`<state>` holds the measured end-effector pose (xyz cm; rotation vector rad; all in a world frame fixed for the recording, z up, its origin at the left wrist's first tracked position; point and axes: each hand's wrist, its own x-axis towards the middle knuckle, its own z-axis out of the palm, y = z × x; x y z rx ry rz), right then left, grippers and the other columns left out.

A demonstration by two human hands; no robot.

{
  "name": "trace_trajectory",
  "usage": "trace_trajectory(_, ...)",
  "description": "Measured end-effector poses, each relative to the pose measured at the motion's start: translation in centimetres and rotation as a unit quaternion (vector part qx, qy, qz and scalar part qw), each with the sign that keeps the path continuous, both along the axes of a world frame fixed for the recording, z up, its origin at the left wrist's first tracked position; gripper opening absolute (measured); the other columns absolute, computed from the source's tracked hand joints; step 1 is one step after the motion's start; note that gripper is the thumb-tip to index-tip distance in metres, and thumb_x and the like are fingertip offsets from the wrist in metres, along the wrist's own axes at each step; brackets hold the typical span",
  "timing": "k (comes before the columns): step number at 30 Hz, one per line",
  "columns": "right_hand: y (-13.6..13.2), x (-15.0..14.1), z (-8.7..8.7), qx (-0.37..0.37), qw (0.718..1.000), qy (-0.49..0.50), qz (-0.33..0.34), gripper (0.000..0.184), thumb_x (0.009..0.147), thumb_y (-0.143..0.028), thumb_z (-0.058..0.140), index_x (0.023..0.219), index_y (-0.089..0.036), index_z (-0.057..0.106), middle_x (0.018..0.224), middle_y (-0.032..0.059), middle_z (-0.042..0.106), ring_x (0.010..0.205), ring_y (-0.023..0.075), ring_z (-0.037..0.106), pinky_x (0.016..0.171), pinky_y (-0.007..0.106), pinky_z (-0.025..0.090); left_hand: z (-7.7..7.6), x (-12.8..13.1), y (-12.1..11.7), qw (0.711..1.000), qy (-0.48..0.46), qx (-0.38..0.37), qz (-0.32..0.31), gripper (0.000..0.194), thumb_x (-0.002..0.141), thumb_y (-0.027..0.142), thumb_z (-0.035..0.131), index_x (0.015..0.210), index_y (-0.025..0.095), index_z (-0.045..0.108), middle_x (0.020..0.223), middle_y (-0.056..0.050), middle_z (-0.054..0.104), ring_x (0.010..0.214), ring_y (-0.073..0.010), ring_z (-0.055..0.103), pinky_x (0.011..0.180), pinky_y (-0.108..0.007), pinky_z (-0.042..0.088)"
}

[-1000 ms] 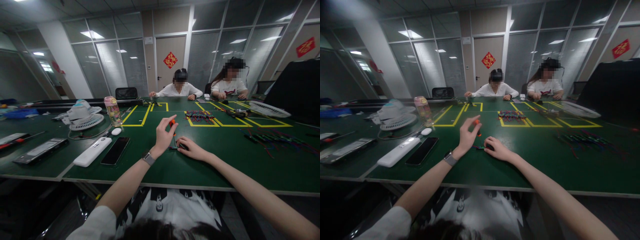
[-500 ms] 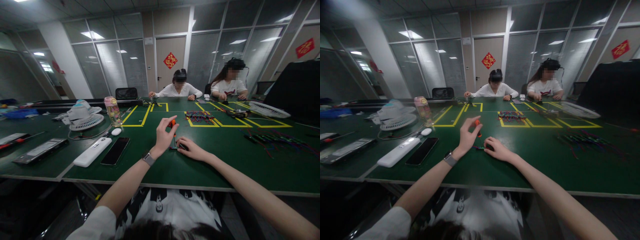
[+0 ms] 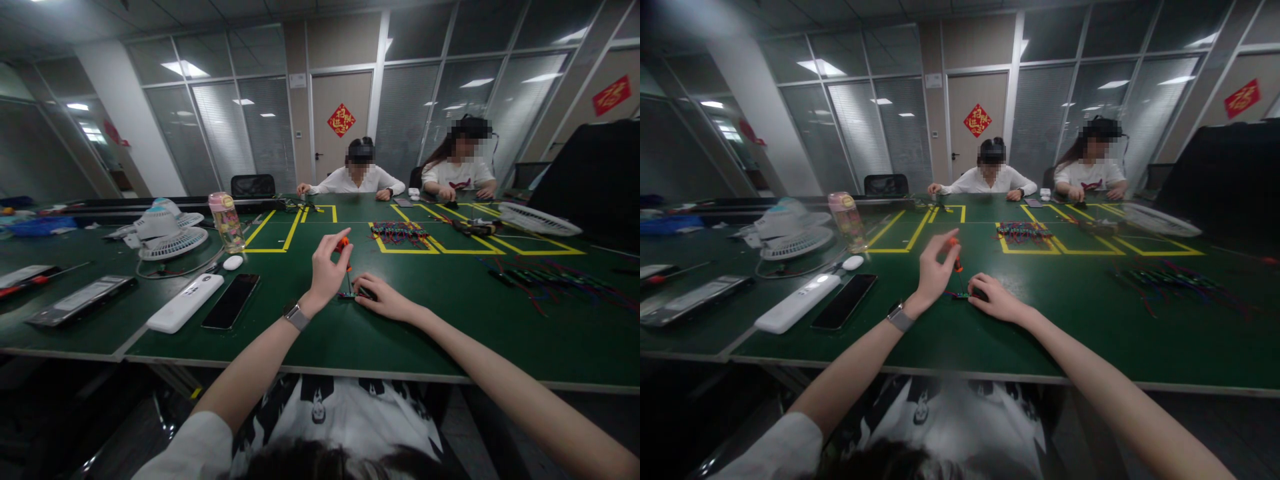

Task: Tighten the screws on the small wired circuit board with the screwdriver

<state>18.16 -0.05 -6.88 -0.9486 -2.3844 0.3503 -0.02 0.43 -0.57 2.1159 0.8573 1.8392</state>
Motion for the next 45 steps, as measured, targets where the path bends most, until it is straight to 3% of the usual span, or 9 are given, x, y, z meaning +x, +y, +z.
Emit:
trace_trajectory(4, 0.07, 0.0, -0.06, 0.003, 1.0, 0.002, 0.003, 0.005, 0.088, -0.022, 0.057, 0.092, -0.02, 0.058, 0.105, 0.0078, 0.056, 0.097, 0.0219, 0.056, 0.09, 0.038, 0.047, 0.4, -0.05, -0.61, 0.999, 0.014, 0.006, 0.032, 0.025, 0.093, 0.032, 0.053, 0.11, 0.021, 0.066, 0.091, -0.004, 0.053, 0.085, -0.0139, 0.055, 0.082, -0.027, 0.047)
trace_trajectory(10, 0.04, -0.02, -0.04, -0.001, 1.0, -0.002, 0.001, 0.005, 0.088, -0.023, 0.057, 0.092, -0.02, 0.058, 0.105, 0.0077, 0.056, 0.099, 0.0216, 0.056, 0.092, 0.038, 0.046, -0.09, 0.0, -0.07, 1.0, 0.001, -0.001, -0.011, 0.035, 0.099, 0.025, 0.035, 0.128, 0.02, 0.054, 0.116, -0.009, 0.058, 0.107, -0.0168, 0.056, 0.095, -0.032, 0.044)
trace_trajectory(17, -0.2, -0.16, 0.22, -0.002, 1.0, -0.001, -0.002, 0.005, 0.088, -0.022, 0.057, 0.092, -0.02, 0.058, 0.104, 0.0079, 0.056, 0.097, 0.0218, 0.056, 0.09, 0.038, 0.047, 0.28, -0.02, -0.54, 0.998, 0.008, 0.012, 0.053, 0.025, 0.088, 0.032, 0.061, 0.11, 0.021, 0.066, 0.093, -0.004, 0.053, 0.086, -0.0149, 0.055, 0.085, -0.028, 0.047)
trace_trajectory(24, -0.24, -0.18, 0.3, -0.001, 1.0, 0.005, 0.0, 0.005, 0.087, -0.022, 0.057, 0.092, -0.02, 0.059, 0.106, 0.0083, 0.057, 0.098, 0.0221, 0.056, 0.091, 0.039, 0.047, -0.08, -0.13, -0.19, 1.0, 0.003, 0.001, -0.005, 0.035, 0.099, 0.025, 0.034, 0.128, 0.022, 0.054, 0.117, -0.008, 0.058, 0.109, -0.0168, 0.056, 0.096, -0.032, 0.044)
trace_trajectory(32, -0.2, -0.14, 0.17, 0.001, 1.0, 0.005, -0.001, 0.005, 0.088, -0.022, 0.057, 0.092, -0.02, 0.058, 0.106, 0.0083, 0.057, 0.098, 0.0223, 0.056, 0.091, 0.039, 0.047, 0.35, -0.09, -0.59, 0.998, 0.004, 0.027, 0.052, 0.021, 0.088, 0.03, 0.062, 0.106, 0.022, 0.067, 0.091, -0.003, 0.059, 0.088, -0.0162, 0.057, 0.085, -0.029, 0.046)
trace_trajectory(35, -0.07, -0.11, 0.02, 0.004, 1.0, 0.005, 0.0, 0.005, 0.088, -0.022, 0.057, 0.092, -0.02, 0.059, 0.105, 0.0077, 0.057, 0.098, 0.0222, 0.056, 0.091, 0.038, 0.047, 0.33, -0.08, -0.57, 0.998, 0.003, 0.014, 0.056, 0.023, 0.091, 0.033, 0.055, 0.109, 0.022, 0.067, 0.096, -0.005, 0.055, 0.093, -0.0162, 0.056, 0.087, -0.03, 0.046)
trace_trajectory(39, 0.0, -0.09, -0.04, 0.003, 1.0, 0.005, 0.002, 0.005, 0.087, -0.022, 0.058, 0.092, -0.02, 0.059, 0.106, 0.008, 0.057, 0.099, 0.0223, 0.056, 0.091, 0.039, 0.047, -0.13, 0.0, -0.19, 1.0, -0.003, -0.008, -0.013, 0.036, 0.099, 0.029, 0.035, 0.129, 0.023, 0.054, 0.117, -0.008, 0.058, 0.105, -0.0166, 0.058, 0.094, -0.032, 0.045)
trace_trajectory(42, -0.02, -0.07, -0.03, 0.002, 1.0, 0.004, 0.002, 0.005, 0.088, -0.022, 0.057, 0.092, -0.021, 0.058, 0.106, 0.0081, 0.057, 0.099, 0.0224, 0.056, 0.092, 0.039, 0.047, -0.39, 0.07, -0.02, 0.999, -0.014, -0.025, -0.037, 0.037, 0.099, 0.029, 0.037, 0.134, 0.023, 0.048, 0.116, -0.008, 0.062, 0.096, -0.0158, 0.062, 0.088, -0.031, 0.049)
trace_trajectory(45, -0.03, -0.06, -0.01, 0.003, 1.0, -0.001, 0.001, 0.005, 0.088, -0.022, 0.057, 0.093, -0.02, 0.058, 0.106, 0.008, 0.056, 0.099, 0.0224, 0.056, 0.092, 0.039, 0.047, -0.19, 0.06, -0.23, 1.0, -0.006, 0.001, -0.002, 0.031, 0.095, 0.03, 0.049, 0.124, 0.023, 0.057, 0.102, -0.005, 0.063, 0.089, -0.0151, 0.06, 0.085, -0.029, 0.048)
